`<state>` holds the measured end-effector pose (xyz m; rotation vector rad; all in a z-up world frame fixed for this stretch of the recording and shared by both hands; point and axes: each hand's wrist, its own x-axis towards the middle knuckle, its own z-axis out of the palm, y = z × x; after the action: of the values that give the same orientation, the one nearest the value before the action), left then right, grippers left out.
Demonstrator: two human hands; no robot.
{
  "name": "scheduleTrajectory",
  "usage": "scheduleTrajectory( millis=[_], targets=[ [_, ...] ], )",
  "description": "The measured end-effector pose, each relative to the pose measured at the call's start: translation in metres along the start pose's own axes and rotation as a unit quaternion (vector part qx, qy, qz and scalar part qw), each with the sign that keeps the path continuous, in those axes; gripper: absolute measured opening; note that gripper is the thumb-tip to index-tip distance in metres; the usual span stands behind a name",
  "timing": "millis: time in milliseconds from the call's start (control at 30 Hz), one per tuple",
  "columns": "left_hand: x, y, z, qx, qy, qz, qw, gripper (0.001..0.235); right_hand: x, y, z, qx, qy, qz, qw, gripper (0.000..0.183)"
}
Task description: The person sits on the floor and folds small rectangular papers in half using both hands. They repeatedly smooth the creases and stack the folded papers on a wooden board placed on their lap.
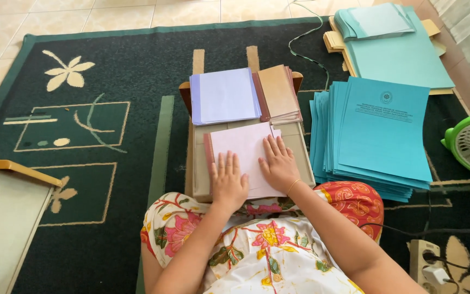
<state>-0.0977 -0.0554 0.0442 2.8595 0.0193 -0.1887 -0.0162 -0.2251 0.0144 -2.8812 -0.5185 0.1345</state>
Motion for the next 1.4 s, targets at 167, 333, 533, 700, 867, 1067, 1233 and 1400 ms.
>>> scheduleTrajectory(
  millis=[167,333,533,700,867,1067,1233,1400],
  targets=[
    [0.06,-0.001,0.028,-0.006,0.032,0.06,0.998,0.069,0.001,0.001,-0.001,-0.006,-0.001,-0.005,1.0,0.07],
    [0.097,-0.044,0.018,0.027,0.093,-0.025,0.995,0.072,0.001,0.001,-0.001,-0.002,-0.003,0.0,1.0,0.07],
    [0.04,-0.061,0.012,-0.002,0.1,-0.124,0.987,0.071,0.001,-0.001,-0.003,-0.004,-0.014,0.002,1.0,0.07],
    [0.002,-0.022,0.013,-0.002,0.058,-0.105,0.993,0.072,0.0,-0.002,-0.003,0.0,-0.006,0.002,1.0,0.07],
    [0.024,0.01,0.024,-0.011,0.046,0.017,0.999,0.069,0.001,0.0,0.0,-0.008,0.003,0.003,1.0,0.069],
    [0.087,-0.033,0.023,0.008,0.088,-0.013,0.996,0.069,0.002,0.0,0.002,-0.005,-0.001,0.006,1.0,0.069],
    [0.07,-0.067,0.013,-0.023,0.106,-0.111,0.988,0.072,0.002,-0.001,-0.003,-0.005,-0.009,0.007,1.0,0.07],
    [0.024,-0.051,0.021,-0.018,0.12,-0.128,0.984,0.076,0.002,-0.003,-0.003,-0.001,-0.007,0.012,1.0,0.069]
  ],
)
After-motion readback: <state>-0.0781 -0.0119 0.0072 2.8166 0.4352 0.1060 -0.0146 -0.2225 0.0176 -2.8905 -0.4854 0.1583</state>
